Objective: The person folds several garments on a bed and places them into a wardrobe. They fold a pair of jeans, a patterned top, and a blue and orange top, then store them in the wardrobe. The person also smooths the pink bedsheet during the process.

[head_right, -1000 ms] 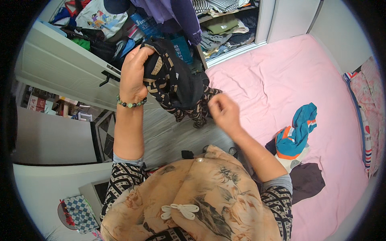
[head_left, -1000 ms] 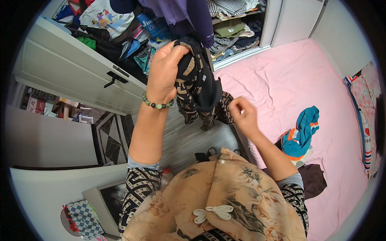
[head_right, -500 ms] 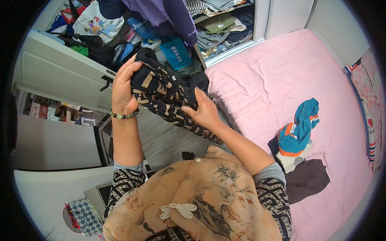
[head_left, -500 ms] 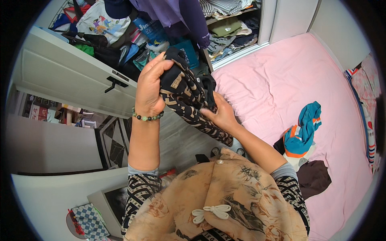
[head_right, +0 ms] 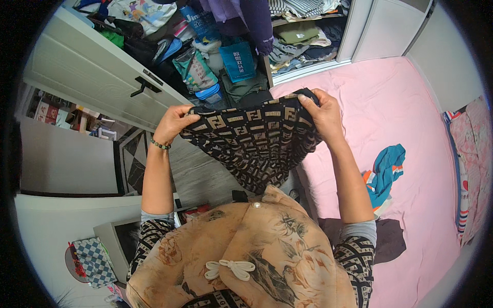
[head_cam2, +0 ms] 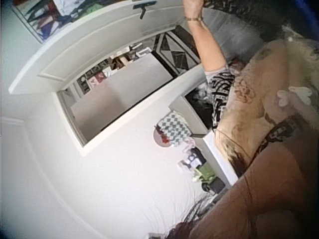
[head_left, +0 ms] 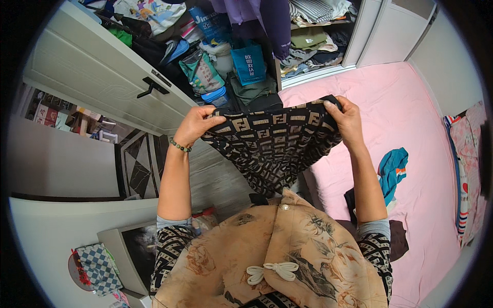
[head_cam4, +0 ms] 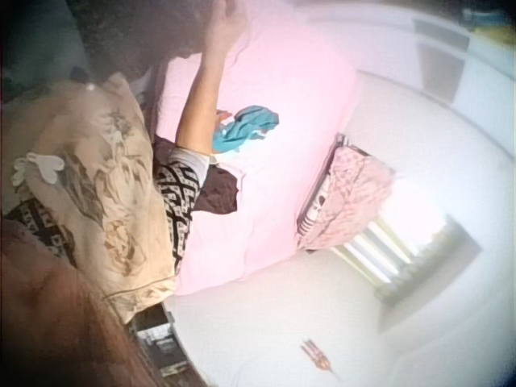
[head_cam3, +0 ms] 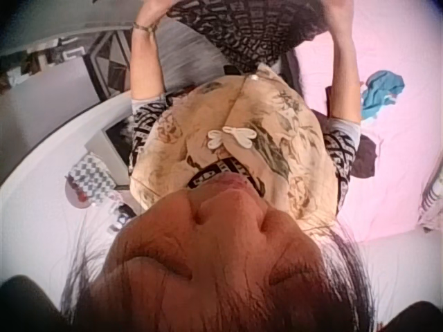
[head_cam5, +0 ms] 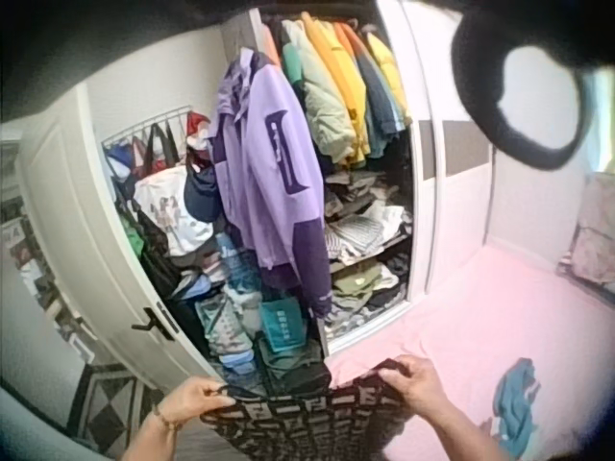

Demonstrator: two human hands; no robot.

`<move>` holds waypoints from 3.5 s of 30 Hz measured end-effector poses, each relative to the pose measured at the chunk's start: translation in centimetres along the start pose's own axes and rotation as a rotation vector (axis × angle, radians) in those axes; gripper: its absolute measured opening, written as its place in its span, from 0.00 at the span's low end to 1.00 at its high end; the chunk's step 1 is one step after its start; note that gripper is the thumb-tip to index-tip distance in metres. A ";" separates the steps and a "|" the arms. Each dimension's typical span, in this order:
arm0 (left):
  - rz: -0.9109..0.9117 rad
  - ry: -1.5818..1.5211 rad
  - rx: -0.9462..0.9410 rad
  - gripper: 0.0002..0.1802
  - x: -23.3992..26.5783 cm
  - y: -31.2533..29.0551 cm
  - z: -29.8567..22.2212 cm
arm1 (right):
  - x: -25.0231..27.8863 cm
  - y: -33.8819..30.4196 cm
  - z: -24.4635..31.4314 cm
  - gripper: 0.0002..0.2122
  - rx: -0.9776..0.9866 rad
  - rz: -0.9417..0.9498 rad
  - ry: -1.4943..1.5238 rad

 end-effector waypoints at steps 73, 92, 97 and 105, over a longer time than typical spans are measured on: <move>-0.174 -0.358 -0.198 0.14 4.4 0.7 -11.5 | -11.1 0.4 -9.9 0.13 0.038 0.362 0.089; -0.269 -0.429 -0.605 0.17 13.9 -5.7 -12.3 | -23.9 -13.1 -2.1 0.14 0.653 0.457 -0.138; -0.368 -0.336 -0.566 0.13 13.3 -6.2 -13.1 | -22.2 -10.1 -4.7 0.15 0.414 0.292 -0.186; -0.290 -0.343 -0.586 0.15 12.4 -6.7 -13.8 | -20.7 -8.9 -5.1 0.11 0.571 0.096 -0.386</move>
Point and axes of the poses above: each hand's wrist, its own y-axis towards the middle knuckle, its own x-axis out of the back of the hand, z = x × y, the point moved 7 cm from there along y, towards the middle knuckle, and after that the axes turned 4 degrees about y, right-handed, at the moved point
